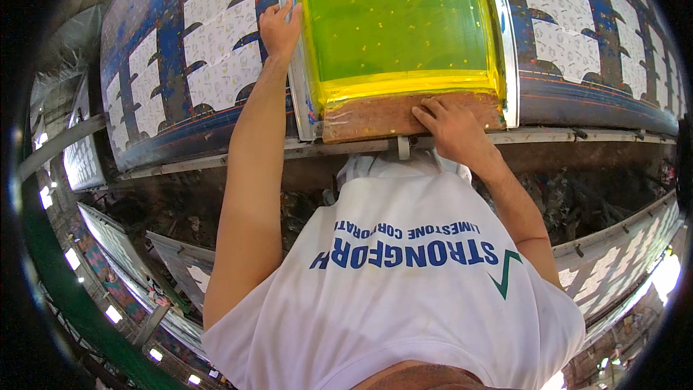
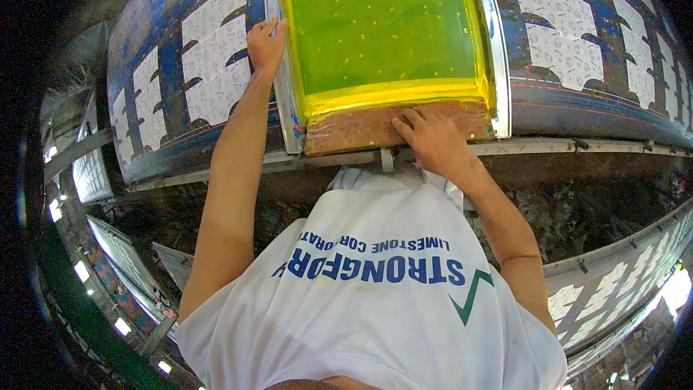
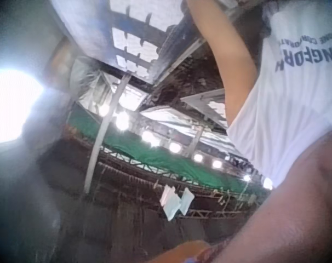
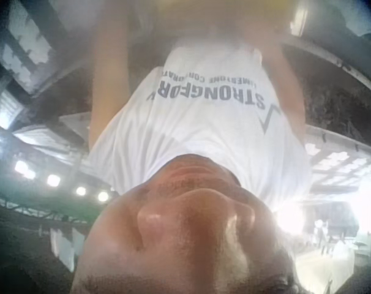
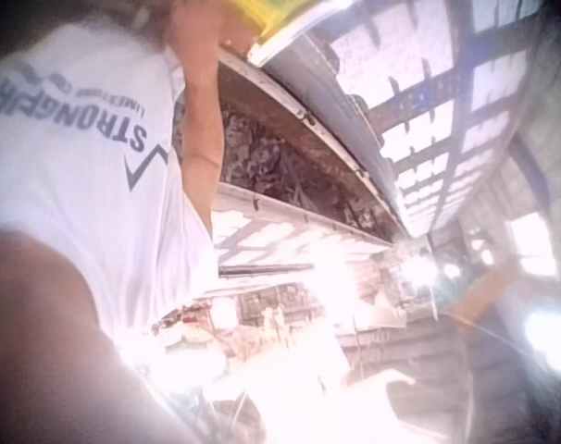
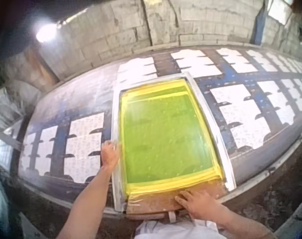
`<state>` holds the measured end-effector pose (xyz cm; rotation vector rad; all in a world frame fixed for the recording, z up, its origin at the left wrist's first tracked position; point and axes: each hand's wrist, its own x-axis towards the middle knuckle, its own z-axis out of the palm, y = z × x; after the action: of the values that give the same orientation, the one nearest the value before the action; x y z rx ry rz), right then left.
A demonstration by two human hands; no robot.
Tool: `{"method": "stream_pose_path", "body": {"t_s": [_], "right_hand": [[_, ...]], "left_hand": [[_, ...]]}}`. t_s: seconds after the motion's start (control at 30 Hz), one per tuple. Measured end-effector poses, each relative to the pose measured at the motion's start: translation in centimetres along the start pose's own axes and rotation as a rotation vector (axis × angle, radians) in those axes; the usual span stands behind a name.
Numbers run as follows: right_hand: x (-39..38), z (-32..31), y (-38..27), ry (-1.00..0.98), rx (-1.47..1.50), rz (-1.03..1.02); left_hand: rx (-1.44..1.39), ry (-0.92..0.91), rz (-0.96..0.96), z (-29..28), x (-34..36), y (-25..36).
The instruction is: The person repeatedly pulls a squeegee across a yellow screen-printing frame to spread green ink over a mesh surface. The person holds the frame steady with one hand while using the other to draw the squeegee in consistent strokes.
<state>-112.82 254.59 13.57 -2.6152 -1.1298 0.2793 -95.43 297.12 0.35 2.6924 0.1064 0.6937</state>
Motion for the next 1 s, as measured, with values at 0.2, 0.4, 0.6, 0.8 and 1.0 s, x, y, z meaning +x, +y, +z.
{"method": "stream_pose_path", "body": {"t_s": [0.2,0.4,0.6,0.8,1.0], "right_hand": [[3.2,0.4,-1.4,0.069,-0.096,0.159],[4.9,0.7,-1.0,-0.055,-0.083,0.214],[4.0,2.9,-2.2,0.154,-0.104,0.226],[6.1,4.3,-1.5,0.33,-0.133,0.231],[13.8,2.6,3.2,0.289,-0.173,0.309]], "left_hand": [[-0.034,0.053,-0.006,0.7,-0.6,0.0],[-0.042,0.076,0.004,1.0,-0.5,0.1],[-0.089,0.09,-0.036,1.0,-0.6,0.5],[-0.115,0.079,-0.066,0.7,-0.3,0.5],[-0.108,0.061,-0.072,0.1,-0.4,1.0]]}}
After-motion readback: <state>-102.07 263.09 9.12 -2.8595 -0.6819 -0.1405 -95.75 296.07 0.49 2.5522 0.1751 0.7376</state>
